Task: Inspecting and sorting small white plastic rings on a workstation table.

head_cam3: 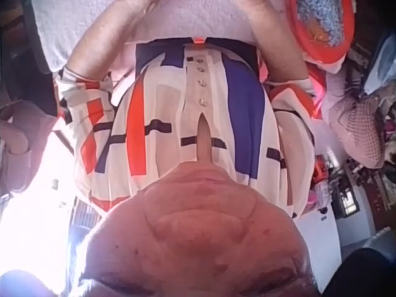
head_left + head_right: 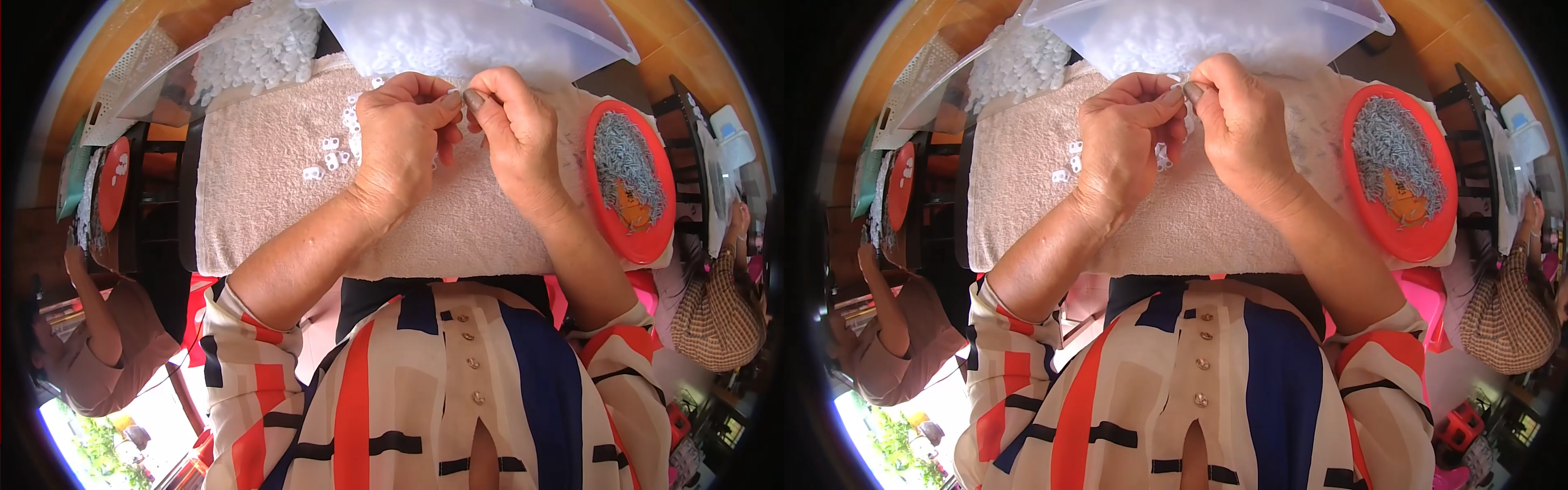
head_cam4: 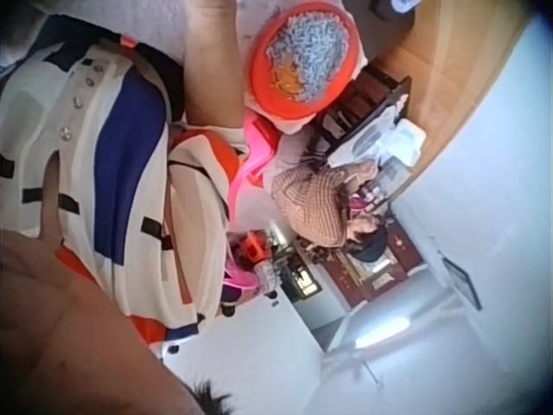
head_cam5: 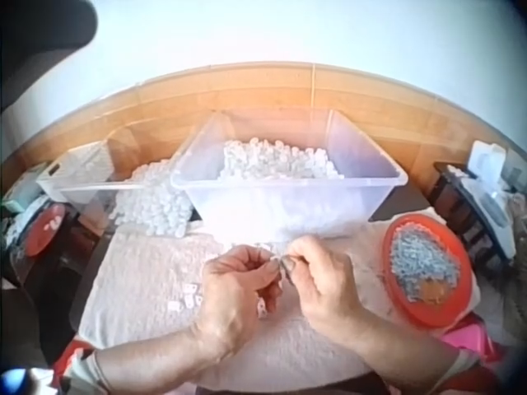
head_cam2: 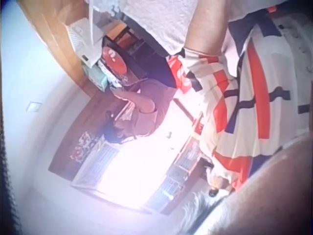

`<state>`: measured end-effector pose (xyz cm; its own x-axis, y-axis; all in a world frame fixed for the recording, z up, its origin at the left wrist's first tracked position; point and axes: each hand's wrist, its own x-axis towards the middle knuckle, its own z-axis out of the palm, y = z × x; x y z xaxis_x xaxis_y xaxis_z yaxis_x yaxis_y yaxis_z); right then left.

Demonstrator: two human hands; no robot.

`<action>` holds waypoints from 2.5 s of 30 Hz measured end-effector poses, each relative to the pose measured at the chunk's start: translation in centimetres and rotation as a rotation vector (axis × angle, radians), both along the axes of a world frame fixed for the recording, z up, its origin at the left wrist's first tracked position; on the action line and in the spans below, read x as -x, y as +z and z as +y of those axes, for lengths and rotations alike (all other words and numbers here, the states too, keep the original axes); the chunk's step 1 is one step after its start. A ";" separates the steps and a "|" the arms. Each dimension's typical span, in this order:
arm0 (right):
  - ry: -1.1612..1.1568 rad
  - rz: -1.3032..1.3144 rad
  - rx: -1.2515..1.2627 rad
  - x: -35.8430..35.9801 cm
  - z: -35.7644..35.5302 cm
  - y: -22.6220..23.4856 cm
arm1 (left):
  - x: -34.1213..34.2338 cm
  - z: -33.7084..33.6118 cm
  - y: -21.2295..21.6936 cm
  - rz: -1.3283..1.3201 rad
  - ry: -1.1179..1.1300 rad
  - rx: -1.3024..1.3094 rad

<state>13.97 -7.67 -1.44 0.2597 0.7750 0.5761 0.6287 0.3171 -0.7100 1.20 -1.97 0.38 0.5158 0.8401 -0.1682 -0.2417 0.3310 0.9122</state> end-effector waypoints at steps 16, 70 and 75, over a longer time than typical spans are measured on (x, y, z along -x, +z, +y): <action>0.032 0.113 -0.032 0.6 0.4 -1.2 | -0.4 -0.2 0.0 0.018 0.089 -0.015; 0.028 -0.118 -0.021 -0.7 0.1 0.5 | -0.2 0.4 0.3 0.017 0.036 -0.076; 0.018 -0.295 -0.102 -0.7 0.1 0.6 | 0.1 0.6 0.5 0.000 0.008 -0.009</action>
